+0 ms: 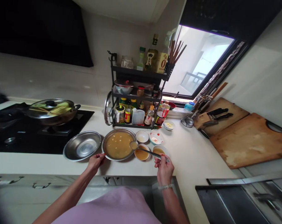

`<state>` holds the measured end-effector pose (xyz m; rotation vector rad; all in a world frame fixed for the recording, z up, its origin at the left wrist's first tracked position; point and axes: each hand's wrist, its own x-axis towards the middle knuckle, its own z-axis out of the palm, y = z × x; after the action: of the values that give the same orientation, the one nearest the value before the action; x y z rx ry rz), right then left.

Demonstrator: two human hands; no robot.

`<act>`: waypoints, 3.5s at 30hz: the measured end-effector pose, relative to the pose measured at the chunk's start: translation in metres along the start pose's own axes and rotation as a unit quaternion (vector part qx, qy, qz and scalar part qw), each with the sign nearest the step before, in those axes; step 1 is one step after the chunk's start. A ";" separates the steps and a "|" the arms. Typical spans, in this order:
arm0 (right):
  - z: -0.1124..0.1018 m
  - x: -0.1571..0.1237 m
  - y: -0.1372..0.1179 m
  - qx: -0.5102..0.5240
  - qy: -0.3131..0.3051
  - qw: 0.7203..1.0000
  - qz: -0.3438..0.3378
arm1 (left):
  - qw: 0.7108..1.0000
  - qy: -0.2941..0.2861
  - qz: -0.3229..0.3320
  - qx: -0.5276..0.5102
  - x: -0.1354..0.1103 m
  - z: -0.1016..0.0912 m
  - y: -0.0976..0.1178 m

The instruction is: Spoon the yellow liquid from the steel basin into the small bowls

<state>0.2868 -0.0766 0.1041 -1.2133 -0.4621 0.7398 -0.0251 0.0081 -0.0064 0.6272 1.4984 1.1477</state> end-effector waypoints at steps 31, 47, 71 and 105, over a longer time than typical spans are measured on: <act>0.015 -0.020 0.047 -0.229 -0.283 0.895 -0.257 | 1.000 -0.011 0.009 0.004 0.002 0.001 -0.003; 0.053 -0.015 0.074 -0.064 -0.139 0.988 0.020 | 1.000 -0.019 0.009 -0.010 0.000 0.000 -0.001; -0.038 0.005 -0.017 -0.039 0.043 0.997 -0.044 | 1.000 -0.001 -0.008 -0.003 -0.004 -0.001 0.005; 0.070 -0.029 0.082 -0.151 -0.298 0.936 -0.114 | 1.000 -0.015 0.015 -0.001 -0.001 0.002 0.000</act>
<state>0.1976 -0.0375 0.0491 -1.1750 -1.2367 0.8516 -0.0231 0.0081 -0.0060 0.6635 1.4665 1.1580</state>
